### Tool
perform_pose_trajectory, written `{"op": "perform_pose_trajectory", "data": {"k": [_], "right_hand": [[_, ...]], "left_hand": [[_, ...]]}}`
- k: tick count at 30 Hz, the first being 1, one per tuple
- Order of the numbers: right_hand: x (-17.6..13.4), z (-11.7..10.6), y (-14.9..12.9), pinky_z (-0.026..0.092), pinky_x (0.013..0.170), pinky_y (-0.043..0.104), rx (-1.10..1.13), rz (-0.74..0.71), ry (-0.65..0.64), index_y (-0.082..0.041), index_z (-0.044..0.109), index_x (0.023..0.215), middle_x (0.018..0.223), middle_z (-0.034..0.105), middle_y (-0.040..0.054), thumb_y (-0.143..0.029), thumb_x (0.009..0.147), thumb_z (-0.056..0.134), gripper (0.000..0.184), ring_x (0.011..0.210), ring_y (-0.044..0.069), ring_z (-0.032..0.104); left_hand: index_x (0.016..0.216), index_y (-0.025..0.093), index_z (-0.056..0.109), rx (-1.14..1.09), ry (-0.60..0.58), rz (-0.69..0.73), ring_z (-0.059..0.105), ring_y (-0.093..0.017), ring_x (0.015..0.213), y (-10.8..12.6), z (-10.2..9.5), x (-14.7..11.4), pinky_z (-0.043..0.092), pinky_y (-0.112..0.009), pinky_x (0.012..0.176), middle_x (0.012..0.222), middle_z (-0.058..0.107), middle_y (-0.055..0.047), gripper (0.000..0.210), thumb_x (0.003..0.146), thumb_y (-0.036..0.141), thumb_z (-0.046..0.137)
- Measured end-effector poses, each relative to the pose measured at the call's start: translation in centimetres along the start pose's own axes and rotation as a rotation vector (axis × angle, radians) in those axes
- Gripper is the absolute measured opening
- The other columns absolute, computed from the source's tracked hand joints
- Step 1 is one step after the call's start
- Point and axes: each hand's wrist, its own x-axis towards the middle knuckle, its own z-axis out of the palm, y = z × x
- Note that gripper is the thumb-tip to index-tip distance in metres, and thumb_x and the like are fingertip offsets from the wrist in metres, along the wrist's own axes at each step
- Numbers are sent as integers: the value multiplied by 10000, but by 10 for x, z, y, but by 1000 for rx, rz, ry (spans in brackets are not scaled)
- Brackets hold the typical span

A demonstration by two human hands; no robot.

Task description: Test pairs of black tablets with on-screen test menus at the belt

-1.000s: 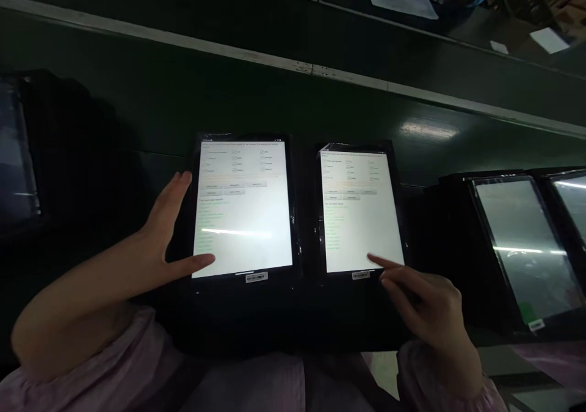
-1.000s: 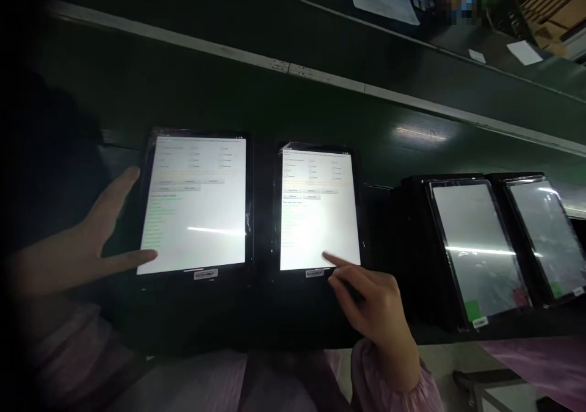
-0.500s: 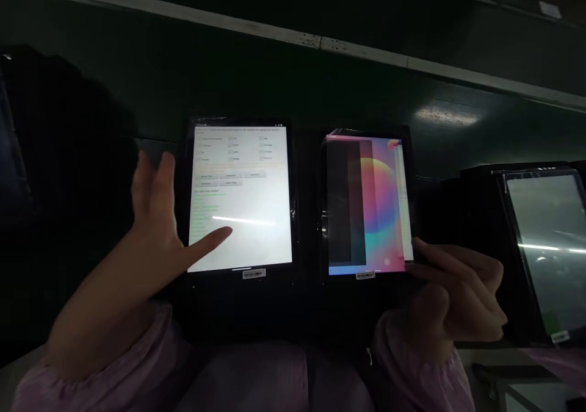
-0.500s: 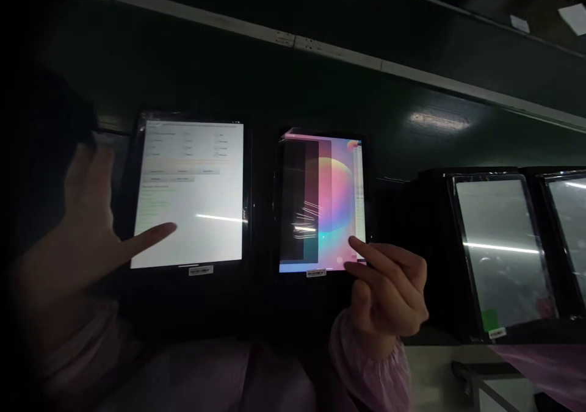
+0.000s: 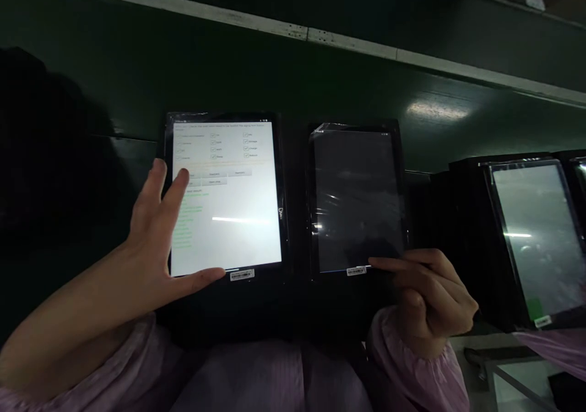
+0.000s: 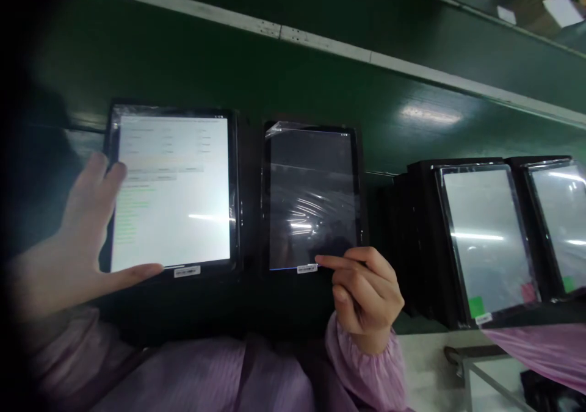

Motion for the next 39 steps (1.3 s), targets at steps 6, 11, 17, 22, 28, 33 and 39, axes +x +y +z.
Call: {"op": "perform_pose_trajectory", "data": {"k": [6,11,17,22,28,33,39], "right_hand": [[-4,-2,-7,453,490,277,92,-46,-45,-211,503,726,658,712,-2,-152,1080,495,359,548,134,674],[-5,0,-15,384,423,232,-196,154,-6,-197,665,879,999,839,27,-117,1051,549,222,422,61,536],[-18,-7,-35,339,401,218,-172,212,89,-187,724,863,873,830,19,-197,1068,534,280,351,49,380],[-29,-12,-47,304,425,212,-182,259,-26,-165,814,1019,533,584,-51,-254,1080,508,325,368,63,376],[-36,-12,-53,304,434,217,-115,228,-35,-172,782,934,619,656,-26,-223,1069,511,307,396,66,420],[-30,-9,-49,296,428,220,-128,220,-83,-163,796,991,633,676,-17,-243,1086,501,320,384,68,407],[-9,-4,-33,343,457,218,-183,292,-131,-143,792,1179,673,708,5,-292,1095,473,362,412,81,452]], "left_hand": [[1672,436,-112,57,18,27,-6,-520,1626,29,-2,-6,220,-855,1186,1802,-135,-47,1149,792,987,382],[1680,437,-63,11,80,91,32,-539,1620,12,5,-10,239,-875,1156,1808,-58,-58,1195,749,1009,421],[1704,224,27,-14,92,82,-12,-503,1634,10,5,-3,159,-755,1258,1781,8,-217,1345,713,1018,472],[1695,163,54,-23,43,10,-9,-511,1632,14,6,3,153,-746,1258,1773,-27,-258,1352,718,920,604],[1690,133,79,-43,98,-2,14,-528,1625,16,10,5,144,-755,1250,1766,-2,-276,1366,705,991,479],[1685,122,100,-33,71,7,12,-520,1627,23,6,4,148,-741,1257,1762,4,-286,1320,744,967,477],[1689,179,127,-23,93,4,34,-530,1623,21,7,2,166,-763,1244,1770,28,-255,1229,782,916,508]]}}
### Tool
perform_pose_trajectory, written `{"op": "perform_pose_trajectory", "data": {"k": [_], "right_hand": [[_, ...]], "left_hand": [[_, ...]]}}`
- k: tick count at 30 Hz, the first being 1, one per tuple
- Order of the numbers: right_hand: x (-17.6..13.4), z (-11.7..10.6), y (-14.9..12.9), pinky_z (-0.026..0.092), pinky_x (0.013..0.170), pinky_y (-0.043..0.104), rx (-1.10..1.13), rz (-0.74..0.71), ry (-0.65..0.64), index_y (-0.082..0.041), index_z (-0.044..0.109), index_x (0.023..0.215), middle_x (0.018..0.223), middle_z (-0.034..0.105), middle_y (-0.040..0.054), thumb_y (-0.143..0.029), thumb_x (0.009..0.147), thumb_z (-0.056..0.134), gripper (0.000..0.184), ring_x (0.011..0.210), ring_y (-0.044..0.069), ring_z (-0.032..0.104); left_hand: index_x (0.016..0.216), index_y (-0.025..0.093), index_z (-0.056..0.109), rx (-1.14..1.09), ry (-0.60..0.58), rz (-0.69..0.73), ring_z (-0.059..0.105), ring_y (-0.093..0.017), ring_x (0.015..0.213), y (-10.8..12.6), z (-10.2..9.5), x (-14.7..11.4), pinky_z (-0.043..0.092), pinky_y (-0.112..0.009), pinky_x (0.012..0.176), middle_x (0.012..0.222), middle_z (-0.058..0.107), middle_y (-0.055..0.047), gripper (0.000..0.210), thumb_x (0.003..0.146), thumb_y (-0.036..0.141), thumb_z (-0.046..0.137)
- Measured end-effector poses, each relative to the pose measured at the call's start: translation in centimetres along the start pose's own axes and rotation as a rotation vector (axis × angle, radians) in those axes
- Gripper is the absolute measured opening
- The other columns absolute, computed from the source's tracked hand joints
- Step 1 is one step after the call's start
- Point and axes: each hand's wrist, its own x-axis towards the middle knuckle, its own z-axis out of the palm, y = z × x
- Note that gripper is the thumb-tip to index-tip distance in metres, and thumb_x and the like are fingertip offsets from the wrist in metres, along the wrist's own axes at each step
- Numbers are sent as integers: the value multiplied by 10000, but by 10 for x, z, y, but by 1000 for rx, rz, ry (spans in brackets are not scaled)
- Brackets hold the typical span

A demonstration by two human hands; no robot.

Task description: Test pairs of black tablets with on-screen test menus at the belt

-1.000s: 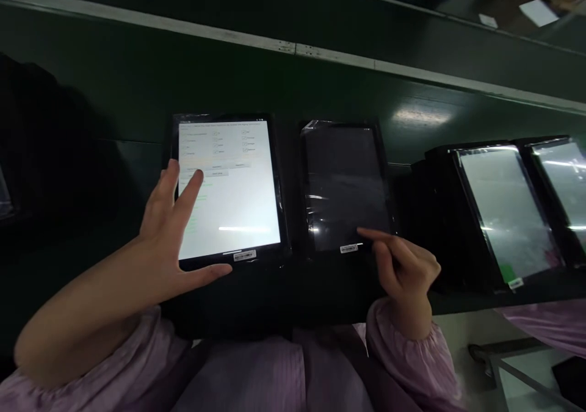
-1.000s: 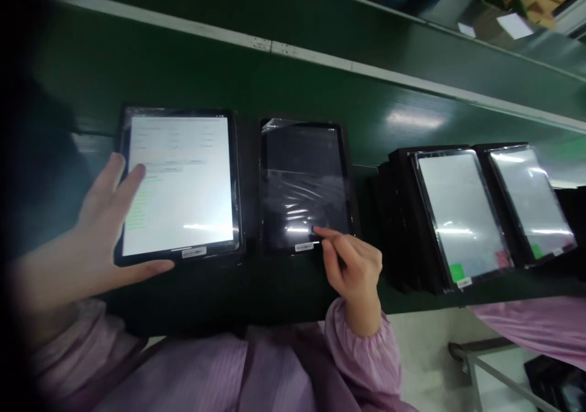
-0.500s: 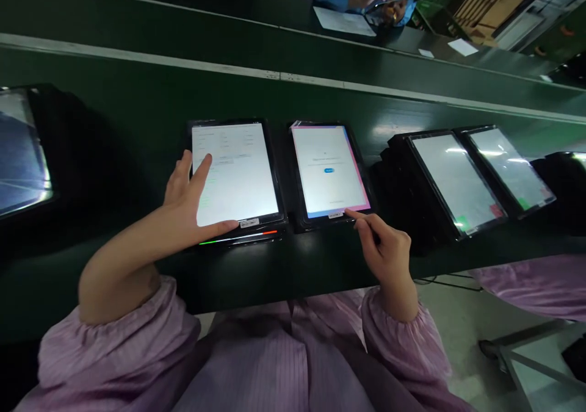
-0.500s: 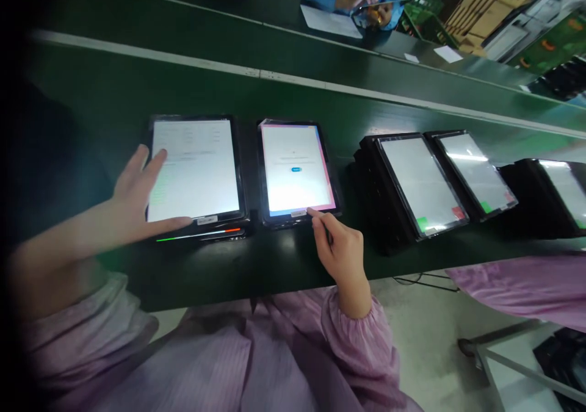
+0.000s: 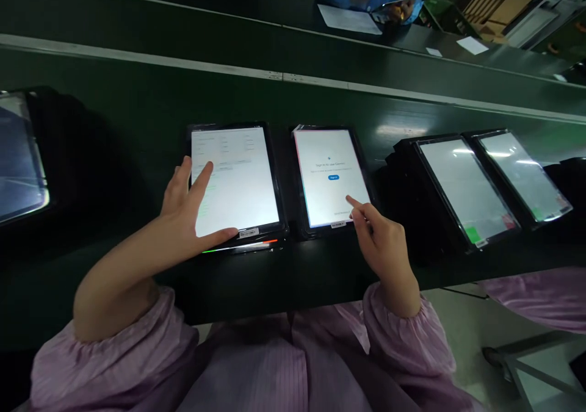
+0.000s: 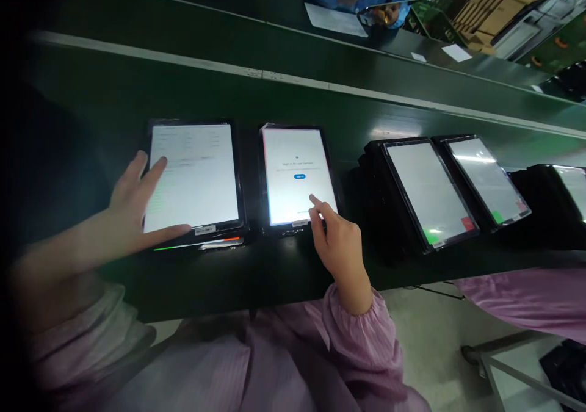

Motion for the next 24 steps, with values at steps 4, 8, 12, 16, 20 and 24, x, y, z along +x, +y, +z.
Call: {"op": "perform_pose_trajectory", "data": {"k": [4,8,12,16,20,24], "right_hand": [[7,-3,3,345,434,200,48,-36,62,-152,806,1171,610,665,-27,-244,1084,510,322,389,64,410],[6,-11,6,328,373,206,115,-108,50,-193,821,998,598,700,-31,-198,1060,549,279,335,58,380],[5,-15,10,413,389,205,178,-161,11,-192,786,907,691,778,-5,-137,1014,574,243,359,77,516],[7,-13,14,450,401,185,242,-174,-4,-191,660,755,805,819,27,-74,977,588,262,445,90,640],[11,-9,13,464,398,167,311,-215,-17,-197,554,708,811,821,42,-49,968,586,301,505,113,705],[17,-6,7,542,461,164,350,-241,-55,-186,593,759,899,836,58,-45,970,583,254,538,120,735]], "left_hand": [[1687,189,143,22,15,31,34,-515,1629,1,-1,-2,164,-750,1256,1764,69,-252,1168,819,875,519],[1699,253,92,44,-6,36,30,-509,1632,1,-1,-5,171,-766,1251,1779,50,-206,1094,864,817,520],[1694,378,56,47,20,0,81,-533,1621,-7,1,-6,246,-839,1184,1796,44,-136,1054,852,830,499],[1679,455,-2,47,-65,-54,56,-550,1616,-9,-1,-5,263,-873,1150,1806,-2,-83,1106,812,828,574],[1683,435,-23,66,-54,-66,42,-533,1622,-4,-5,-5,227,-871,1165,1808,-13,-93,1061,858,790,541],[1670,493,-26,37,-68,-42,44,-554,1613,-17,-1,-7,238,-887,1147,1811,-46,-30,1096,819,790,599]]}}
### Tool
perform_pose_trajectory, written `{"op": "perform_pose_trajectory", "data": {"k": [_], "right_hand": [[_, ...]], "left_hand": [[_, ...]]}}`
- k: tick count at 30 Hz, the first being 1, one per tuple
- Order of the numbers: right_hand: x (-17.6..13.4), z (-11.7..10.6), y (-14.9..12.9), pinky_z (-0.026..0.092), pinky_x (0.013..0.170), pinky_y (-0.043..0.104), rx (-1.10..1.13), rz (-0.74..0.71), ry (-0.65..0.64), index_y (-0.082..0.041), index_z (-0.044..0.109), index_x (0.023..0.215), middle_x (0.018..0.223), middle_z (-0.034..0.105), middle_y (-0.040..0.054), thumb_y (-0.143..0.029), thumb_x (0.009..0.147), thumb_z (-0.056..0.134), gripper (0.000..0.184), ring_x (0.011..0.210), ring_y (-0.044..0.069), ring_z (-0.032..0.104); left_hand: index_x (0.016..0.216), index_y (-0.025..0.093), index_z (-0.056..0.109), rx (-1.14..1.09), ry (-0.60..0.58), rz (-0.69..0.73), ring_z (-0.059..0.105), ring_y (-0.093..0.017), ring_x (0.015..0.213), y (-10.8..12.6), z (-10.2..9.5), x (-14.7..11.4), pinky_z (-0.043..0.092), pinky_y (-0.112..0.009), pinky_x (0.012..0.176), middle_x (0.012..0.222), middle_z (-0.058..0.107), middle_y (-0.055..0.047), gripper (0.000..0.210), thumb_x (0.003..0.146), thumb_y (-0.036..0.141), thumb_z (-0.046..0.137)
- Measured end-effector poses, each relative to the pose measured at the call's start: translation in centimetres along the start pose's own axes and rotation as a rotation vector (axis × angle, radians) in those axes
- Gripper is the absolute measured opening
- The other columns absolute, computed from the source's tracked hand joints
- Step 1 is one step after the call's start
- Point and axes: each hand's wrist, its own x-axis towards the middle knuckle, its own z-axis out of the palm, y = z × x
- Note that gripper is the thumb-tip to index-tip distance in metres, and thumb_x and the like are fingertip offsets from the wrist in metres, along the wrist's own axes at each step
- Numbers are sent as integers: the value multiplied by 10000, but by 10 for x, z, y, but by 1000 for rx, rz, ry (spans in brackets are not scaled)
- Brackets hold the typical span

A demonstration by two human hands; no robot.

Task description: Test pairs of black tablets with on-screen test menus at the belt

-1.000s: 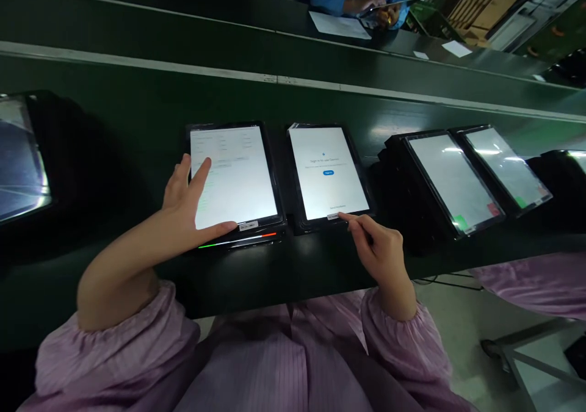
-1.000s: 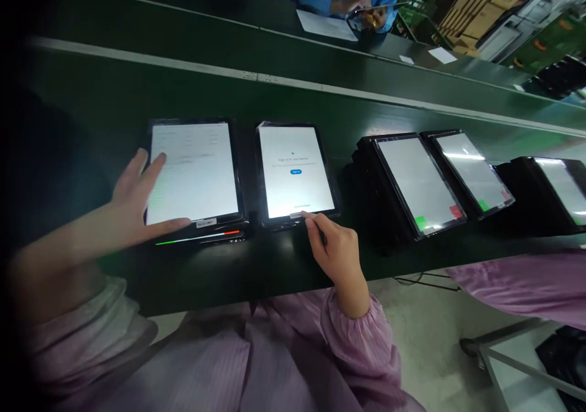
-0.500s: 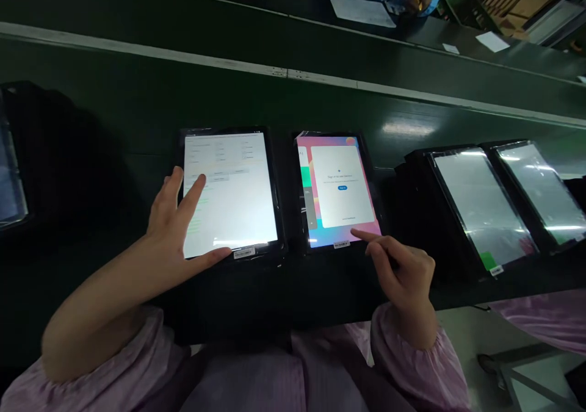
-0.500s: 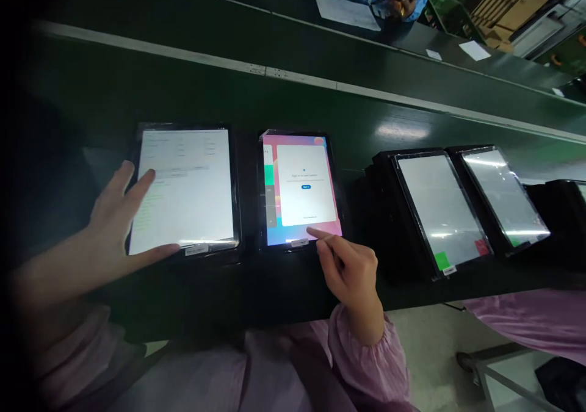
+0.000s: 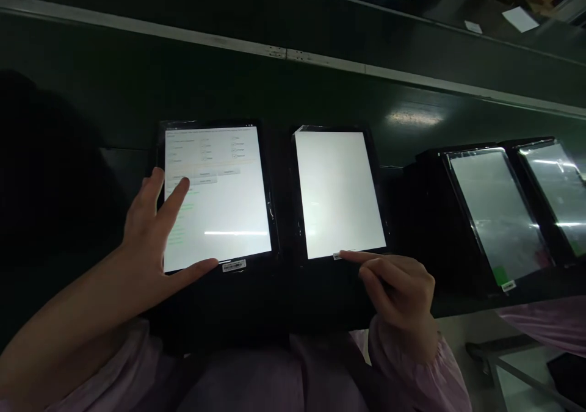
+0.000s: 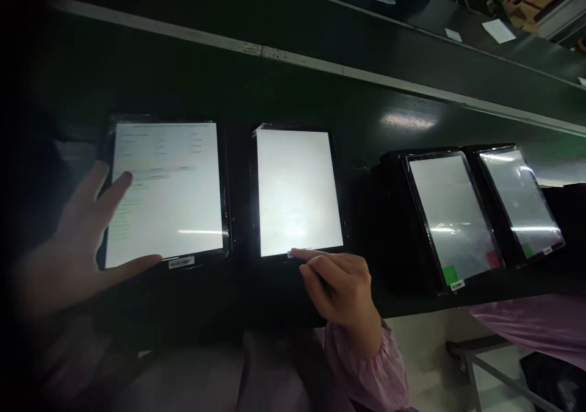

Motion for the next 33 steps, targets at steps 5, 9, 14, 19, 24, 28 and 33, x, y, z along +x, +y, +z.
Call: {"op": "perform_pose_trajectory", "data": {"k": [5,9,14,19,24,28,33], "right_hand": [[6,3,-2,548,458,172,18,0,-24,-185,593,740,861,831,49,-49,973,583,270,541,129,742],[5,3,-2,559,487,159,-11,9,3,-183,597,748,859,831,47,-44,978,590,268,562,123,749],[2,2,-2,575,480,185,-24,23,24,-197,607,750,871,833,27,-41,965,608,265,584,147,766],[-2,-1,-2,532,448,180,-80,43,36,-202,593,729,884,836,4,-52,972,612,286,574,136,760],[-4,-8,-3,525,444,187,-133,59,15,-203,605,727,867,833,5,-58,978,606,290,517,110,715],[-4,-9,-1,525,453,176,-76,46,-11,-198,585,708,802,815,17,-36,965,595,303,551,121,734],[-3,-6,5,545,497,173,-68,43,-66,-185,642,779,876,831,36,-49,982,602,248,578,119,740]], "left_hand": [[1688,432,32,14,28,-9,34,-544,1618,9,4,5,190,-848,1197,1806,-18,-62,1149,768,829,594],[1675,218,236,-5,105,-216,96,-547,1612,33,-5,15,197,-800,1226,1773,96,-215,1223,710,896,561],[1682,272,206,-94,241,-212,95,-449,1641,27,-21,16,285,-700,1251,1781,126,-130,1176,751,910,538],[1691,285,175,-169,154,-301,113,-477,1632,28,-30,11,321,-754,1209,1796,63,-132,1267,693,965,554],[1700,304,98,-112,90,-190,96,-519,1622,24,-22,9,307,-808,1182,1801,31,-130,1334,662,1042,495],[1689,336,146,-27,141,-37,142,-551,1603,9,-12,6,300,-843,1159,1786,110,-146,1314,647,1054,501],[1680,257,213,-22,165,-6,204,-529,1596,7,-11,10,302,-808,1188,1752,209,-205,1284,694,1031,493]]}}
